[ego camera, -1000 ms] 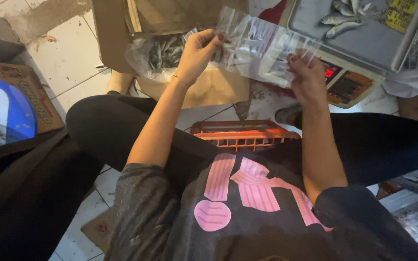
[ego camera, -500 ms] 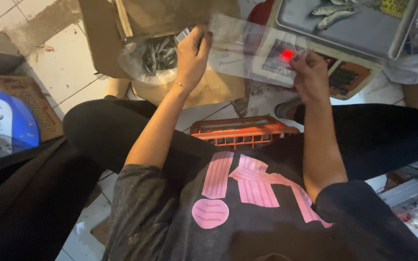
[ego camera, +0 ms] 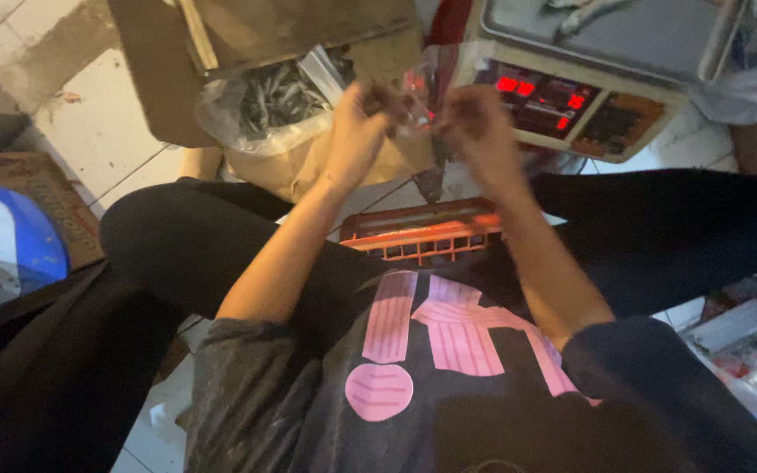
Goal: The person weighs small dried fish on a digital scale and packages them into small plastic bags by hand.
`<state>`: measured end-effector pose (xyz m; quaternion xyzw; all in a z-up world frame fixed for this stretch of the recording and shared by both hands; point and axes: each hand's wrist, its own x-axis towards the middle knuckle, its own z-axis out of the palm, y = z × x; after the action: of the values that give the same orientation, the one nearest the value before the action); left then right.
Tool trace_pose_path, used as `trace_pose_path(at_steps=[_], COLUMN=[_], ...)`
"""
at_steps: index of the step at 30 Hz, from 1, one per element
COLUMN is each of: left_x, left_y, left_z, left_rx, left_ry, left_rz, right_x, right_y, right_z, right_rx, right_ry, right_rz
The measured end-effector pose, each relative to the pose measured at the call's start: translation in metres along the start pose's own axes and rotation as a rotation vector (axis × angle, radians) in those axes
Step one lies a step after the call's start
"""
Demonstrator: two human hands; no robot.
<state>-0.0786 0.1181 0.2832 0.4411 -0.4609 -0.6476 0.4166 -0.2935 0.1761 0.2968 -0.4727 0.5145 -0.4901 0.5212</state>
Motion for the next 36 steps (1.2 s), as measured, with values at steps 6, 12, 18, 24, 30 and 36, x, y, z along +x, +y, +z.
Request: trace_pose_path(at_steps=[6, 12, 18, 24, 30, 36], left_x=[-0.033, -0.030, -0.029, -0.024, -0.029, -0.033], left_y=[-0.012, -0.019, -0.028, -0.044, -0.040, -0.040], left_z=[0.006, -0.004, 0.007, 0.021, 0.028, 0.019], left_rx=[-0.582, -0.665, 0.215, -0.144, -0.546, 0.397], left_ry=[-0.040, -0.134, -0.109, 0.013, 0.050, 0.047], left_rz=[-0.244, -0.250, 0.026, -0.090, -0.054, 0.130], right_x=[0.003, 0.009, 0.009, 0.004, -0.005, 0.005], right_y=[0.016, 0.036, 0.014, -0.013, -0.005, 0.023], right_z=[0.031, 0.012, 0.012, 0.028, 0.027, 0.018], right_rx=[-0.012, 0.533, 0.866, 0.498, -0.284, -0.229], right_ry=[-0.063, 0.100, 0.099, 0.157, 0.217, 0.154], right_rz=[-0.071, 0.185, 0.411, 0.308, -0.056, -0.132])
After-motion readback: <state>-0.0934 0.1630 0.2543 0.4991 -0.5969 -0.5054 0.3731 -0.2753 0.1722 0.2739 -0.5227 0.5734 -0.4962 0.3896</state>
